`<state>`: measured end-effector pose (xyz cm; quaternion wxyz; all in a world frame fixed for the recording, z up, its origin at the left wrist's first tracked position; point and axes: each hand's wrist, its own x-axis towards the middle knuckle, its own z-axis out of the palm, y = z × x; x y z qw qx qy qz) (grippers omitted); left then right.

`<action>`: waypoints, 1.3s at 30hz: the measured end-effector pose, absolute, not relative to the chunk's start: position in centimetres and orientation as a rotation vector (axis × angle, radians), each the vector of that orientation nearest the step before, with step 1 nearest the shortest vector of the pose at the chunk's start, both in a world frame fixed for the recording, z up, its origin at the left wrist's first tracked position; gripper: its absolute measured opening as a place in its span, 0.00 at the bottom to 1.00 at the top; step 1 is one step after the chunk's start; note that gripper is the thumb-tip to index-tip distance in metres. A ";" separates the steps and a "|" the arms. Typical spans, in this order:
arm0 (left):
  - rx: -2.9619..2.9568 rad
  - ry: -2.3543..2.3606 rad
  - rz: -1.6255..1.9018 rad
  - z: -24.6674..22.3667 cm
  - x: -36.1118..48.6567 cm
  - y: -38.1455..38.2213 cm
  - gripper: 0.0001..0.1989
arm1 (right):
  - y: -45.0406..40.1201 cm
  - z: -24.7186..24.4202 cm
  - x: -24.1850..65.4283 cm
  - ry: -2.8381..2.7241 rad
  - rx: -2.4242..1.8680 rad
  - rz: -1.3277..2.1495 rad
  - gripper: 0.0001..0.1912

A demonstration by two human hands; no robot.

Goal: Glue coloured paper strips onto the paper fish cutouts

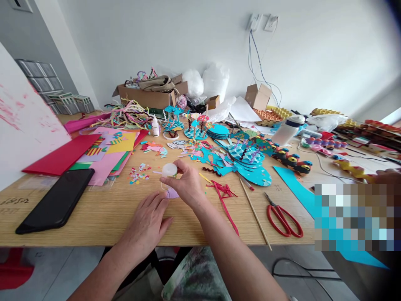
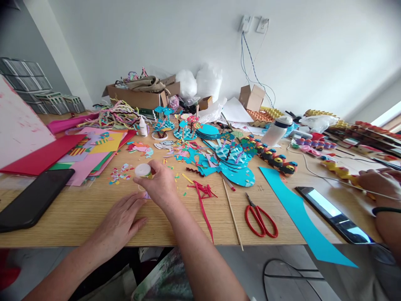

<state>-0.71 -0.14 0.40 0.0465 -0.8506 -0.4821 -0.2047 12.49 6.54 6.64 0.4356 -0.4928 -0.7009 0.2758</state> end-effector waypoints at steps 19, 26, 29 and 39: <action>-2.613 -1.488 -0.638 0.9 -0.6 -0.2 0.13 | 6.9 5.9 15.9 -1.724 -1.258 0.600 0.13; -2.595 -1.475 -0.660 0.7 -0.7 -0.2 0.14 | 5.7 6.6 14.9 -1.731 -1.254 0.684 0.12; -2.599 -1.475 -0.656 0.7 -0.7 -0.1 0.13 | 5.6 6.6 15.1 -1.741 -1.244 0.682 0.12; -2.600 -1.469 -0.622 0.6 -0.8 -0.2 0.15 | 5.5 6.4 14.9 -1.728 -1.213 0.710 0.12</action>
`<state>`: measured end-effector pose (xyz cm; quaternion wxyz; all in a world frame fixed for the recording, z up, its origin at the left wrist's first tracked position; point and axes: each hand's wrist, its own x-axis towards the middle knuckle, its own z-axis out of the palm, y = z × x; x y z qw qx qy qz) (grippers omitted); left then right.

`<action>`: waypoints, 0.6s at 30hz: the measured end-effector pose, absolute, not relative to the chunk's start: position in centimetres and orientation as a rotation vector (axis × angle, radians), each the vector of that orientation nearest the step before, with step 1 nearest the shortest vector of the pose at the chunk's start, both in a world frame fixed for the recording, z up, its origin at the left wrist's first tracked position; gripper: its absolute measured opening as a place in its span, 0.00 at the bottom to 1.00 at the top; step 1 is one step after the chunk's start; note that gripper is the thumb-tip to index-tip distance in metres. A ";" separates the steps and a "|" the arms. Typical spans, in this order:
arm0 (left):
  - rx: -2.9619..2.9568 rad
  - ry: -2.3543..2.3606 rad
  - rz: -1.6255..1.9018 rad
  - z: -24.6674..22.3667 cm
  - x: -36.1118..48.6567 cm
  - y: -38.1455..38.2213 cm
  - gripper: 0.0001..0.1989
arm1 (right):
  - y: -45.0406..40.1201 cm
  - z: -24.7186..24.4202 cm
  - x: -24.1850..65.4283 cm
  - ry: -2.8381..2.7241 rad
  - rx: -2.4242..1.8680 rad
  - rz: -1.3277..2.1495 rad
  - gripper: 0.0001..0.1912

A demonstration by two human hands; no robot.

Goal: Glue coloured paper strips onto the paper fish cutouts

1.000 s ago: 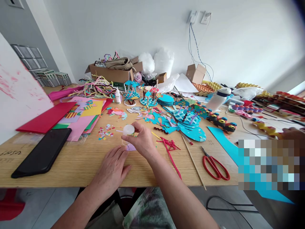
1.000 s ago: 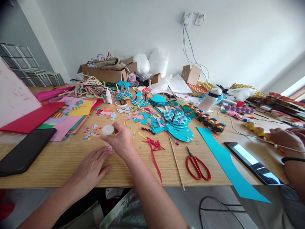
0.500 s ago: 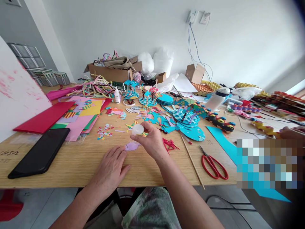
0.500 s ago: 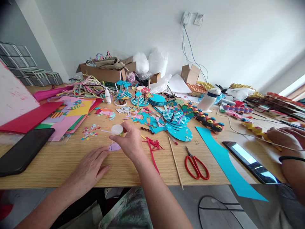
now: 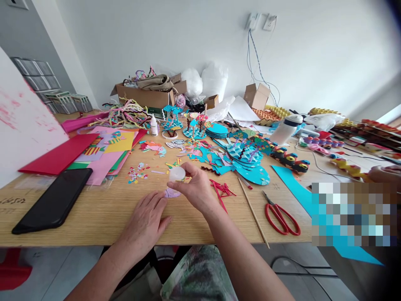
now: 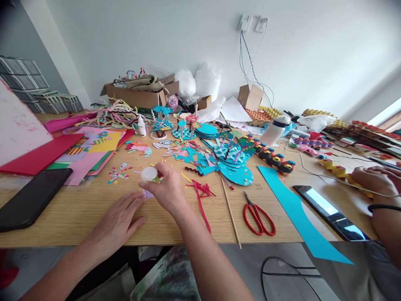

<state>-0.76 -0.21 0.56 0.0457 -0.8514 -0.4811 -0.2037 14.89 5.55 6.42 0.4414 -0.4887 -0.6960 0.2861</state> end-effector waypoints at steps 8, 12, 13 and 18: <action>-2.601 -1.472 -0.604 0.8 -0.6 -0.2 0.17 | 6.7 6.6 13.9 -1.713 -1.234 0.677 0.13; -2.604 -1.476 -0.629 0.8 -0.6 -0.2 0.17 | 6.8 6.8 13.2 -1.753 -1.203 0.710 0.13; -2.610 -1.477 -0.630 0.8 -0.6 -0.2 0.17 | 6.8 6.8 13.1 -1.761 -1.209 0.713 0.13; -2.624 -1.498 -0.604 1.0 -0.7 -0.3 0.16 | 7.0 6.5 13.8 -1.732 -1.229 0.668 0.13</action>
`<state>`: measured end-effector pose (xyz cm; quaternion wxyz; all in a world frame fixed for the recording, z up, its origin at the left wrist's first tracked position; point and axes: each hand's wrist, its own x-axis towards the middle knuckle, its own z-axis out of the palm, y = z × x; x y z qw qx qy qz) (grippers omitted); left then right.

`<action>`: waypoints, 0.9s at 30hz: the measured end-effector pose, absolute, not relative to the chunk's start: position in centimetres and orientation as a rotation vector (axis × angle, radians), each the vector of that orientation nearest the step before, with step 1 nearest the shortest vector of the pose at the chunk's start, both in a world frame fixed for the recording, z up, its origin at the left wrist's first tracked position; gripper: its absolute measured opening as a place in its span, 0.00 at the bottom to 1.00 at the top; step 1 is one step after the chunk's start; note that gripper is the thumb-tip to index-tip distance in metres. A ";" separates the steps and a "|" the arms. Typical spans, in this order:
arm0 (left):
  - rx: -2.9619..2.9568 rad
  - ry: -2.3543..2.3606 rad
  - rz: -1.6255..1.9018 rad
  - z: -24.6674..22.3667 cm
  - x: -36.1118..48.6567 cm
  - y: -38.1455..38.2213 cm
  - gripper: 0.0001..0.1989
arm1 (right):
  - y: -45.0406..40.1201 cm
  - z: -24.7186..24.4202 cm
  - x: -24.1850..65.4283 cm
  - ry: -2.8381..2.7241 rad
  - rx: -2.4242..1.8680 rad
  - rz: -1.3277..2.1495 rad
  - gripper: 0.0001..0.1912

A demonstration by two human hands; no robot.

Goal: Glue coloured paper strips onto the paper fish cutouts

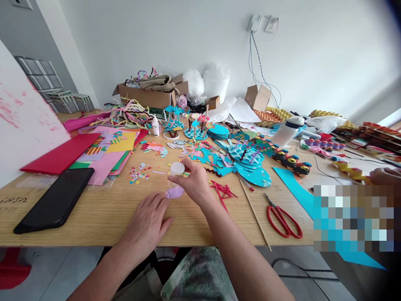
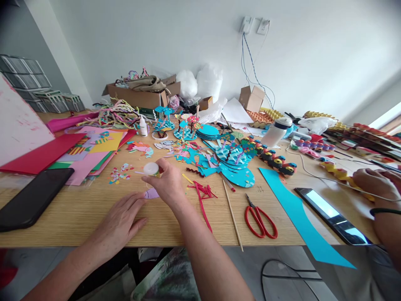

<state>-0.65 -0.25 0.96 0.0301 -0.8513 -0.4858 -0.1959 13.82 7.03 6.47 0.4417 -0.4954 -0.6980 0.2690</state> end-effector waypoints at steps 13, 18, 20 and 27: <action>-2.615 -1.478 -0.624 0.4 -0.7 -0.1 0.17 | 7.1 7.1 12.8 -1.763 -1.247 0.691 0.11; -2.624 -1.471 -0.631 0.4 -0.8 -0.1 0.17 | 7.2 6.9 13.3 -1.738 -1.254 0.686 0.13; -2.625 -1.466 -0.633 0.4 -0.8 -0.1 0.17 | 7.2 6.8 13.2 -1.733 -1.256 0.679 0.14; -2.597 -1.473 -0.625 0.5 -0.7 -0.2 0.17 | 6.9 6.8 12.8 -1.776 -1.244 0.683 0.14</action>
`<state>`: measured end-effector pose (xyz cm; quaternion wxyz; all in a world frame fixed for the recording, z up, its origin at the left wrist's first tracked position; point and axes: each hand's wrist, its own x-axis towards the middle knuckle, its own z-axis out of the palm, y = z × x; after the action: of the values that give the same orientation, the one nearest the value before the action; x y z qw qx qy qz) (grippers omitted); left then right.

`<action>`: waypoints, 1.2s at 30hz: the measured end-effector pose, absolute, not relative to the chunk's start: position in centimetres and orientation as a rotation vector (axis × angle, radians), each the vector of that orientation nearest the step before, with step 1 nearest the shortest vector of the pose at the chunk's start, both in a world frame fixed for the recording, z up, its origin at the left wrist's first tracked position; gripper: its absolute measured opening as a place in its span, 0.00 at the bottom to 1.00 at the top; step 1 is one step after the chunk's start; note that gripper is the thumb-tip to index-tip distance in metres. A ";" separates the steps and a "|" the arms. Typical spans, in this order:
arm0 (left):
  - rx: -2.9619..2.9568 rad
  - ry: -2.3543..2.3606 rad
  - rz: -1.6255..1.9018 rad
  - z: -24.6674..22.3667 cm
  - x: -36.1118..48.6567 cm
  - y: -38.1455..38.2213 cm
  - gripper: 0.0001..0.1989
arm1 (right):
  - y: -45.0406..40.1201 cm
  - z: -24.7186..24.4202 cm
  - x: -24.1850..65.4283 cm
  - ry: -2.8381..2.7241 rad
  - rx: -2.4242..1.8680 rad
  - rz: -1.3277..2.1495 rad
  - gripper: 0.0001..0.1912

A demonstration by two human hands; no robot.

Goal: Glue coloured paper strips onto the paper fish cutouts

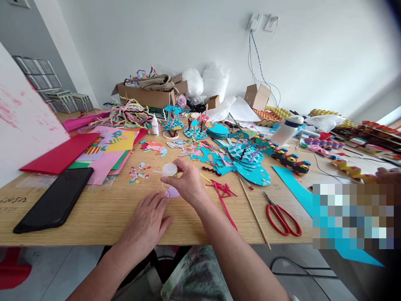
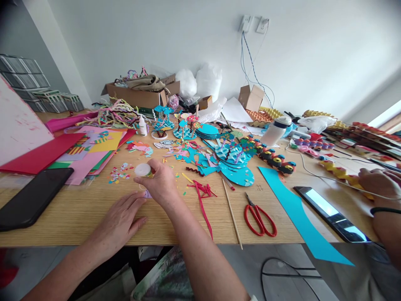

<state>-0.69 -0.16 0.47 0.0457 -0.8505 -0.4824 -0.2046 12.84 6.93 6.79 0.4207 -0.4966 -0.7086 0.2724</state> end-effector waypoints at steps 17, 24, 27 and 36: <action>-2.622 -1.488 -0.622 0.7 -0.7 -0.1 0.15 | 5.2 6.7 15.1 -1.761 -1.223 0.666 0.11; -2.658 -1.524 -0.575 1.3 -0.6 -0.1 0.15 | 5.7 6.6 17.3 -1.232 -0.999 0.962 0.14; -2.694 -1.523 -0.533 1.8 -1.0 0.3 0.14 | 5.8 6.5 18.0 -0.947 -0.878 1.122 0.14; -2.824 -1.524 -0.577 2.6 -2.4 2.2 0.10 | 5.6 6.0 19.6 -0.653 -0.761 1.301 0.16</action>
<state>-2.37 2.23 2.59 -0.0593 -0.8647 -0.4665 -0.1767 19.63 5.61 5.98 0.6814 -0.3391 -0.2911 0.5797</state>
